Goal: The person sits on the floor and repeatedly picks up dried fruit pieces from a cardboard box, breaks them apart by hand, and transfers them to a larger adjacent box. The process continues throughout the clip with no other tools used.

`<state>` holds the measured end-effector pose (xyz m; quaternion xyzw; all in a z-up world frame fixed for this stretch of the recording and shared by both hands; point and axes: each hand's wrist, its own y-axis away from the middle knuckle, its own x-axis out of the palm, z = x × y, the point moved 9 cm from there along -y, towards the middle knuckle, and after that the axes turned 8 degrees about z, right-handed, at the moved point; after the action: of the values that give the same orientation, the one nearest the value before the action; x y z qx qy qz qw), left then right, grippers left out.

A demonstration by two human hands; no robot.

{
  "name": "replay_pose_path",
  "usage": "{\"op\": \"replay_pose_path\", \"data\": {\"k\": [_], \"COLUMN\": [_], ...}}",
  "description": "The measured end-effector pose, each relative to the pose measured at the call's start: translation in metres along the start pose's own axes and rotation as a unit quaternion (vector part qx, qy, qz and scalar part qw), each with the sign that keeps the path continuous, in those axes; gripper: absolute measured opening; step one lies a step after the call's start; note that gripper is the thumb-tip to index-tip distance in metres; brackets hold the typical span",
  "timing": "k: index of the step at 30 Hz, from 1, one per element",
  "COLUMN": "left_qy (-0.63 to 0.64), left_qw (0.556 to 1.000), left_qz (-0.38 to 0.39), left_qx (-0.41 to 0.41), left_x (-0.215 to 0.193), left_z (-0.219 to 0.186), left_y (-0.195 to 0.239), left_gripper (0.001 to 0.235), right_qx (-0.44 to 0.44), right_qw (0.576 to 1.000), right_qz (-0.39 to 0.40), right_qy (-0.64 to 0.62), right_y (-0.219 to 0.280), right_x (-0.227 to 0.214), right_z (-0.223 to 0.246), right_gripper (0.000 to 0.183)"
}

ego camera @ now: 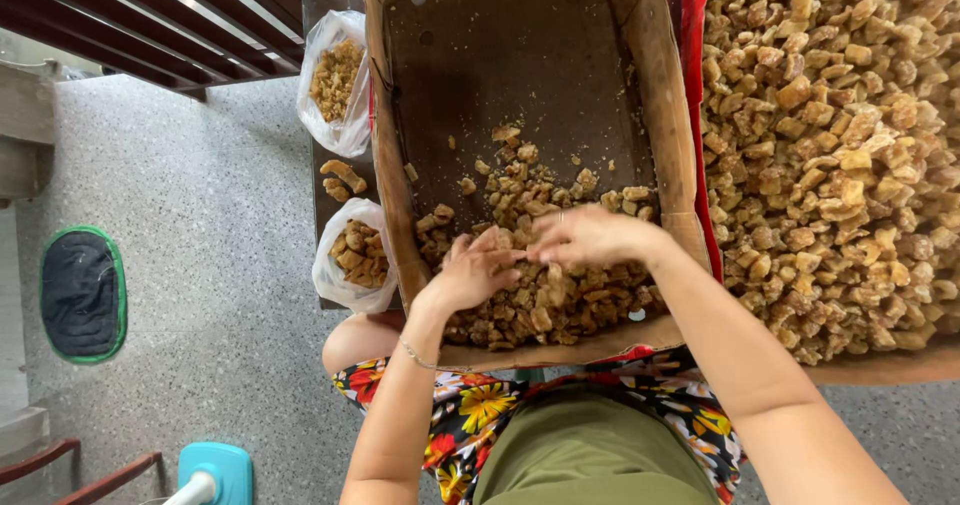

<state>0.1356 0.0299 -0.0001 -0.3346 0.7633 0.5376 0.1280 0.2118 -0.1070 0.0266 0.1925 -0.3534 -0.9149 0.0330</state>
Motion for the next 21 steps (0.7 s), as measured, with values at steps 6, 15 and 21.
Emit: {"op": "replay_pose_path", "data": {"k": [6, 15, 21], "left_qy": [0.130, -0.091, 0.060], "left_qw": [0.937, 0.957, 0.975], "left_qz": [-0.323, -0.259, -0.212], "left_qx": [-0.012, -0.092, -0.027], "left_x": [-0.090, -0.034, 0.019], "left_z": [0.104, 0.115, 0.041], "left_y": [-0.053, -0.134, -0.039], "left_gripper": [0.048, 0.074, 0.074], "right_qx": [0.020, 0.095, 0.060], "right_qw": [0.941, 0.964, 0.975], "right_qz": [-0.335, -0.172, -0.163], "right_qy": [-0.037, 0.181, 0.141], "right_y": [-0.080, -0.165, -0.081], "right_x": [-0.129, -0.065, 0.012], "right_z": [-0.051, -0.012, -0.010], "right_gripper": [0.061, 0.068, 0.043]}}
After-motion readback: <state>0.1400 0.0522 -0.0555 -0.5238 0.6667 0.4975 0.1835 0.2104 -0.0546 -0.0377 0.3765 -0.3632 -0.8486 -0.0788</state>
